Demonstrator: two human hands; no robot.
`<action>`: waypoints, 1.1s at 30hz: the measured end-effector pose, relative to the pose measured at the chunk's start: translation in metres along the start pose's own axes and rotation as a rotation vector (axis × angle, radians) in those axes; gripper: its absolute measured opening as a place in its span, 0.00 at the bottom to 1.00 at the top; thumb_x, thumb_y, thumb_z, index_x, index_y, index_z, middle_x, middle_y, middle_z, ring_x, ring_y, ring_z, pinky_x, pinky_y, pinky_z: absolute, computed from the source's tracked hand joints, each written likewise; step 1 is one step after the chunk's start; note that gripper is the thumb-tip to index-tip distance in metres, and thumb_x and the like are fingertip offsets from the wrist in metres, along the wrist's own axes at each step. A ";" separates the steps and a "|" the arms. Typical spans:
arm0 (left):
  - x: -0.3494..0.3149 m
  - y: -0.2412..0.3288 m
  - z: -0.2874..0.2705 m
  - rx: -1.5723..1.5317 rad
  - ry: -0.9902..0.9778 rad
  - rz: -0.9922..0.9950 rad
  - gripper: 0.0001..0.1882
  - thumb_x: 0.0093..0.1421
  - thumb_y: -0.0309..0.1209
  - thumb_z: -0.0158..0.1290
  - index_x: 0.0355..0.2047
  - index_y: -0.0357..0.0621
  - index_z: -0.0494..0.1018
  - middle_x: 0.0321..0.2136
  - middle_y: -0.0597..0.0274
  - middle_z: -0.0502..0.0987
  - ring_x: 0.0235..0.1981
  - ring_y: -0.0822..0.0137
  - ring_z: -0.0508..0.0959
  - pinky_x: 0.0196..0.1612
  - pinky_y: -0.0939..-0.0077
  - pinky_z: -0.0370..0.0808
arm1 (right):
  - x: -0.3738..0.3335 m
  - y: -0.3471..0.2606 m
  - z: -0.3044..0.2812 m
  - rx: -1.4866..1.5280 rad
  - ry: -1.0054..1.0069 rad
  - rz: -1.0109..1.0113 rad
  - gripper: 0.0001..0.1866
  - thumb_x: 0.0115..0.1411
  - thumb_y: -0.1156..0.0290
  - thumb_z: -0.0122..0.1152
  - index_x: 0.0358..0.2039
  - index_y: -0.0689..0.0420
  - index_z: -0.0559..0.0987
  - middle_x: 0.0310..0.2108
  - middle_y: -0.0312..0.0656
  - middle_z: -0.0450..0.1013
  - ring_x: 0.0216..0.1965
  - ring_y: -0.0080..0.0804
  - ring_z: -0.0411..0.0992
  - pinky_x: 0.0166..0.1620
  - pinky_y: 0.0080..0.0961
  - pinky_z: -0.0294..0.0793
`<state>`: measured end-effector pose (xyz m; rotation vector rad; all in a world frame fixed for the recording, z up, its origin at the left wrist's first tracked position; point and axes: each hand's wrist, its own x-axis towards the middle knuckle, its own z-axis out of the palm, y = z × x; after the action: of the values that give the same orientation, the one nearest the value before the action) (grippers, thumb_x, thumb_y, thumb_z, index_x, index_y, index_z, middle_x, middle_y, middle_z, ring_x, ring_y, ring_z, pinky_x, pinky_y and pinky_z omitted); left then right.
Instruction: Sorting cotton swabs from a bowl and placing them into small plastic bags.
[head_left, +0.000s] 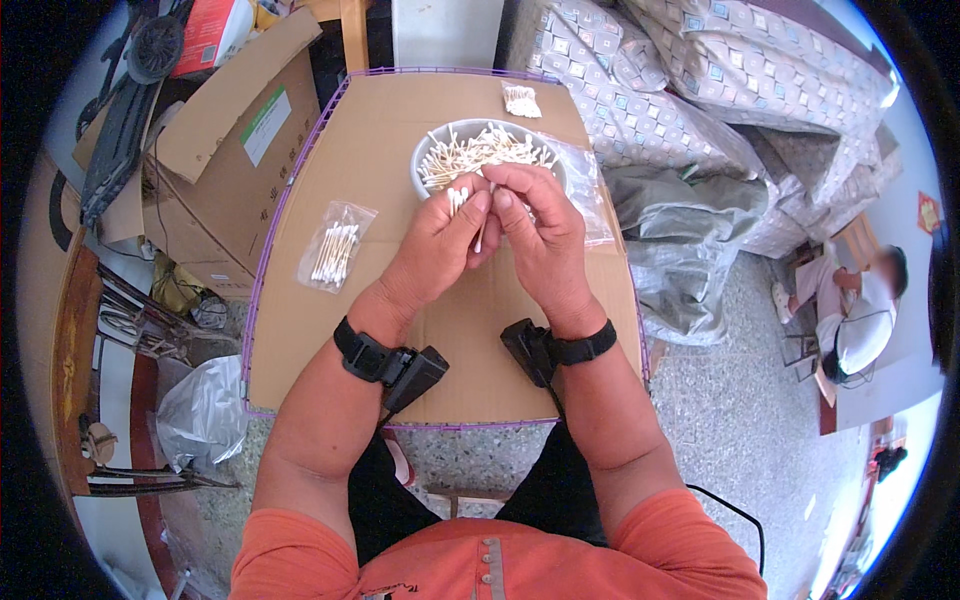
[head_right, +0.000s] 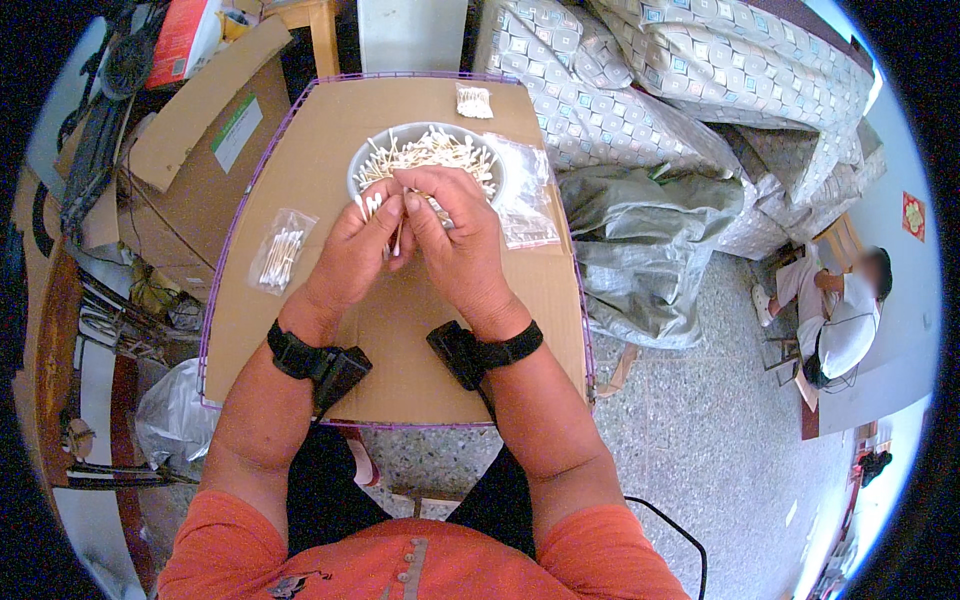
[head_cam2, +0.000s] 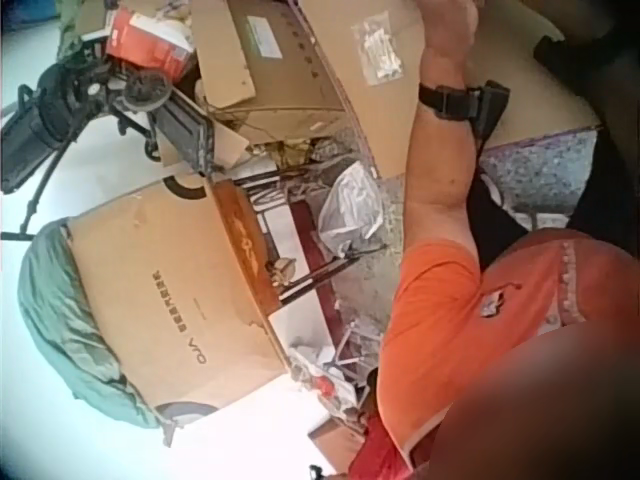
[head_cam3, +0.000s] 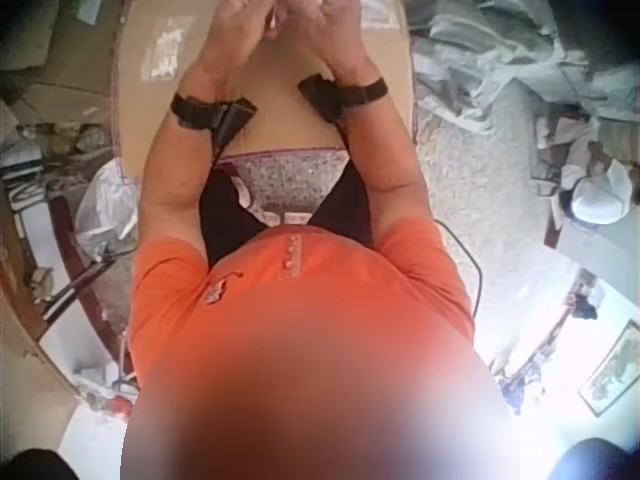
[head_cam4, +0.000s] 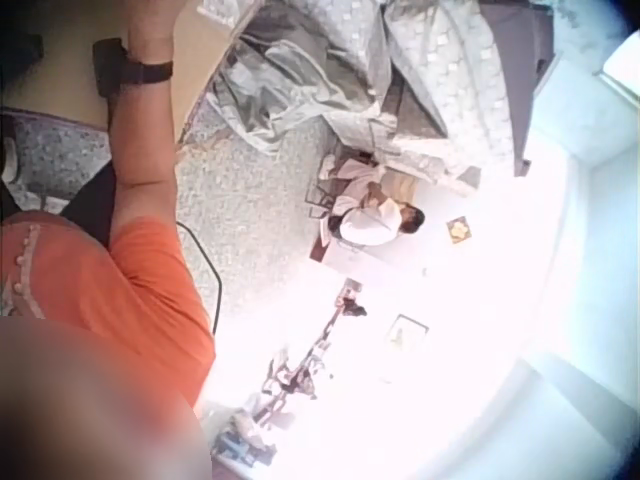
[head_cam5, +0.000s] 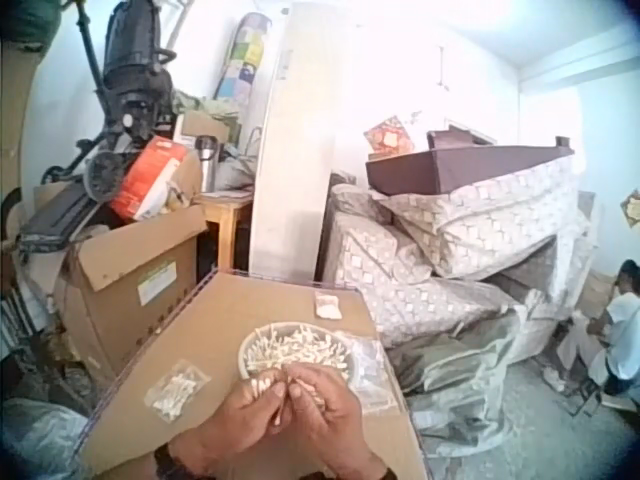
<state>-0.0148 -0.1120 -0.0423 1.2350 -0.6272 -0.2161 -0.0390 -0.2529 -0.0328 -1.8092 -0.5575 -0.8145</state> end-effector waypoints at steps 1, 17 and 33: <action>0.000 0.000 0.002 0.002 0.003 0.003 0.12 0.72 0.39 0.40 0.44 0.46 0.68 0.21 0.75 0.65 0.20 0.84 0.61 0.21 0.88 0.59 | -0.002 -0.008 0.002 0.129 0.009 0.170 0.11 0.62 0.75 0.57 0.45 0.58 0.79 0.41 0.45 0.75 0.43 0.38 0.74 0.49 0.29 0.72; 0.000 0.047 -0.007 -0.352 0.337 0.184 0.16 0.71 0.44 0.42 0.37 0.44 0.69 0.15 0.76 0.56 0.16 0.83 0.56 0.17 0.85 0.53 | 0.025 -0.012 -0.016 -0.128 -0.038 0.041 0.08 0.58 0.77 0.58 0.39 0.58 0.80 0.39 0.46 0.76 0.43 0.42 0.73 0.48 0.32 0.71; -0.120 -0.003 0.007 0.494 0.469 0.112 0.14 0.71 0.38 0.41 0.34 0.44 0.71 0.20 0.75 0.63 0.24 0.83 0.60 0.28 0.82 0.62 | 0.057 0.022 -0.002 -0.920 -0.653 -0.216 0.07 0.53 0.70 0.59 0.30 0.48 0.84 0.31 0.42 0.77 0.37 0.45 0.75 0.43 0.41 0.73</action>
<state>-0.1157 -0.0610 -0.0828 1.6491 -0.3429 0.3372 0.0136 -0.2629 -0.0033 -2.9464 -0.8912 -0.6461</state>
